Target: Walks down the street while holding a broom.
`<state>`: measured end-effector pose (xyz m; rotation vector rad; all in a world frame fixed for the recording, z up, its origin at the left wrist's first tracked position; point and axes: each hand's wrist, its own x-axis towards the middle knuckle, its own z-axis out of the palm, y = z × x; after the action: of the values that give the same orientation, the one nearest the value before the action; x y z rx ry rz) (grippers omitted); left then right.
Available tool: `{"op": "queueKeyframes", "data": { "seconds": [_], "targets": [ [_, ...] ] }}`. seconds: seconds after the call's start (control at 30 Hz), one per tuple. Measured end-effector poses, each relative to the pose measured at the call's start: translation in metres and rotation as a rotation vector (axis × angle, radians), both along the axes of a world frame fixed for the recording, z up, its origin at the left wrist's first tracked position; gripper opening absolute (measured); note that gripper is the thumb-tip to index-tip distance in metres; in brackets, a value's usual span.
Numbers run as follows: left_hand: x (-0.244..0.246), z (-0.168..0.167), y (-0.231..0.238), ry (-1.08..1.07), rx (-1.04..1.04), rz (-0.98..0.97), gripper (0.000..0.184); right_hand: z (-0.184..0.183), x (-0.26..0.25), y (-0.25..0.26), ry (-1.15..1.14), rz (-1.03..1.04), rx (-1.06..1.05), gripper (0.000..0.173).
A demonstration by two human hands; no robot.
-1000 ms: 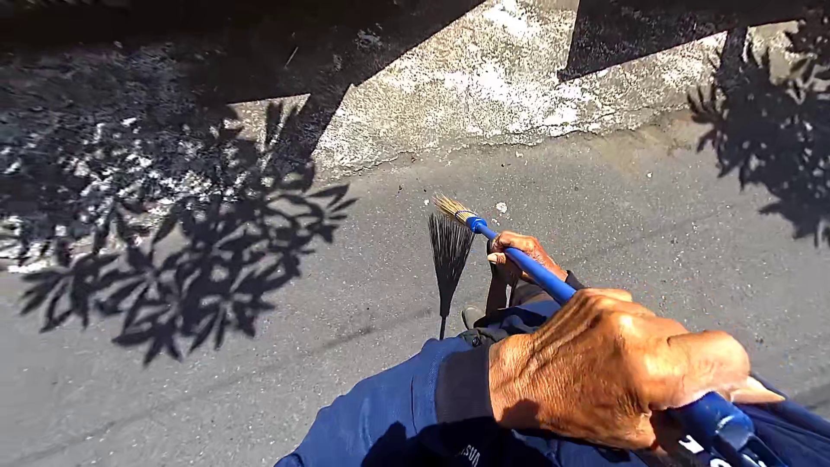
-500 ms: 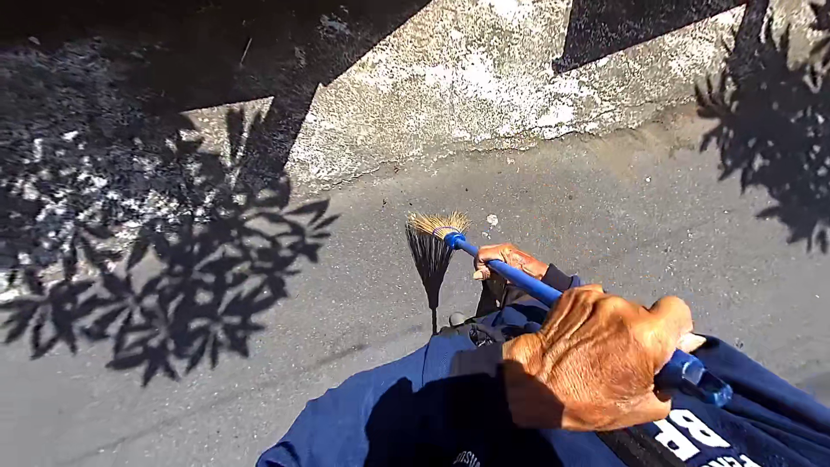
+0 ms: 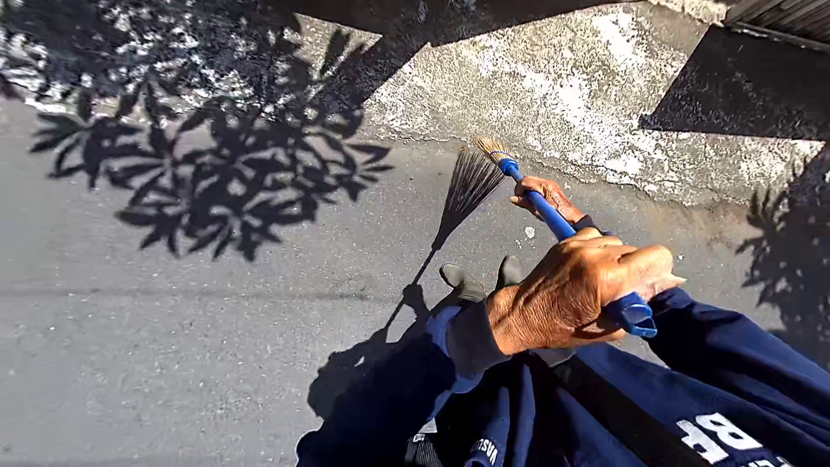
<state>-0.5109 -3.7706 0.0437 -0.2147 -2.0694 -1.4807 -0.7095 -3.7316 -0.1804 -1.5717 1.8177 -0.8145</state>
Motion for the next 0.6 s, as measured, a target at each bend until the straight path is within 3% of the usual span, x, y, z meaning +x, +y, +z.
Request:
{"op": "queueKeyframes", "data": {
  "seconds": [0.07,0.13,0.23,0.37,0.5,0.6],
  "targets": [
    [0.016,-0.034,-0.029,-0.008,0.025,0.105,0.017,-0.017,0.009,-0.045,0.023,0.021,0.118,0.030],
    [0.039,-0.040,-0.045,-0.124,-0.010,0.163,0.017,-0.032,0.062,-0.076,-0.104,0.069,0.127,0.025],
    [0.082,-0.006,-0.048,-0.392,-0.097,0.165,0.016,-0.023,0.193,-0.087,-0.459,0.266,0.090,0.022],
    [0.120,0.031,-0.067,-0.386,-0.071,0.367,0.013,0.032,0.313,-0.098,-0.812,0.587,0.005,0.023],
    [0.157,0.063,-0.073,-0.184,-0.098,0.489,0.016,0.081,0.333,-0.124,-0.633,0.680,0.004,0.020],
    [0.175,0.063,-0.080,-0.033,-0.124,0.489,0.018,0.051,0.306,-0.156,-0.467,0.602,-0.081,0.021]
  ]
}}
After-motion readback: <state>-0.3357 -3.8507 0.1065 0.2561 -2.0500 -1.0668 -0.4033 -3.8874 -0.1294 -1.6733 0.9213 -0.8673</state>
